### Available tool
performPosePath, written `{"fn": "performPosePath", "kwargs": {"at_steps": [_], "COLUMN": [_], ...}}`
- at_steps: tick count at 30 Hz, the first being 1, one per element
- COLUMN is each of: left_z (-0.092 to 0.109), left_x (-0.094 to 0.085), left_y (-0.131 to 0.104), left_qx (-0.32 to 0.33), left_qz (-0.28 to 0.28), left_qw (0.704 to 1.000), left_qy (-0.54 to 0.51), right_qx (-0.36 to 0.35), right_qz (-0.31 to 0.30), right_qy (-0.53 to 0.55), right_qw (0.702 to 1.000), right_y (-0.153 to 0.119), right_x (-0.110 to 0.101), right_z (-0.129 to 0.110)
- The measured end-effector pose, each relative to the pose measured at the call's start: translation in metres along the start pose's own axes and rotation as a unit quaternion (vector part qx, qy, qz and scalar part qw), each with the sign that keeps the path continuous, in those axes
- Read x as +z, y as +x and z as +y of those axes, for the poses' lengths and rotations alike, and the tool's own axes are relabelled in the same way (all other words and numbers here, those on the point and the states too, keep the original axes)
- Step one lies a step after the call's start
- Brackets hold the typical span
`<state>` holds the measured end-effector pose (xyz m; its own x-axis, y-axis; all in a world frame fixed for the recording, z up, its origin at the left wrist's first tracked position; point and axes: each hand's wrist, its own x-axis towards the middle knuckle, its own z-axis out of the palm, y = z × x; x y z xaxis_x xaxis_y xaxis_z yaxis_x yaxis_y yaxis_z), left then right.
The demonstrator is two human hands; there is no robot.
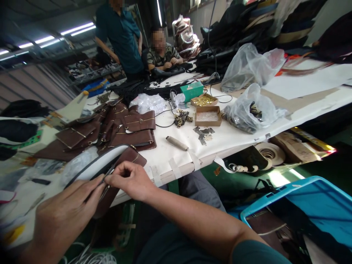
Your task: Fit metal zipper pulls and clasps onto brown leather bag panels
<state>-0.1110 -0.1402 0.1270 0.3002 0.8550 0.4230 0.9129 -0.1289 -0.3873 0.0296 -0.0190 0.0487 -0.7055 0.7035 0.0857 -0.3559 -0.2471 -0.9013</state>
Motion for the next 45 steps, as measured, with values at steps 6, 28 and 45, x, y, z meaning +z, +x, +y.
{"fn": "performPosePath", "kwargs": {"at_steps": [6, 28, 45], "left_z": [0.006, 0.063, 0.081], "left_x": [0.007, 0.085, 0.173], "left_y": [-0.001, 0.054, -0.001], "left_qx": [0.015, 0.237, 0.097], "left_qz": [0.052, -0.174, -0.048], "left_qw": [0.996, 0.931, 0.944], "left_qy": [0.075, -0.214, -0.311], "right_qx": [0.031, 0.121, 0.141], "right_qz": [0.031, 0.349, 0.391], "right_qy": [0.179, 0.173, 0.000], "right_qw": [0.983, 0.913, 0.909], "right_y": [-0.006, -0.054, -0.065], "right_x": [0.015, -0.082, -0.087], "right_z": [0.013, 0.074, 0.096]}}
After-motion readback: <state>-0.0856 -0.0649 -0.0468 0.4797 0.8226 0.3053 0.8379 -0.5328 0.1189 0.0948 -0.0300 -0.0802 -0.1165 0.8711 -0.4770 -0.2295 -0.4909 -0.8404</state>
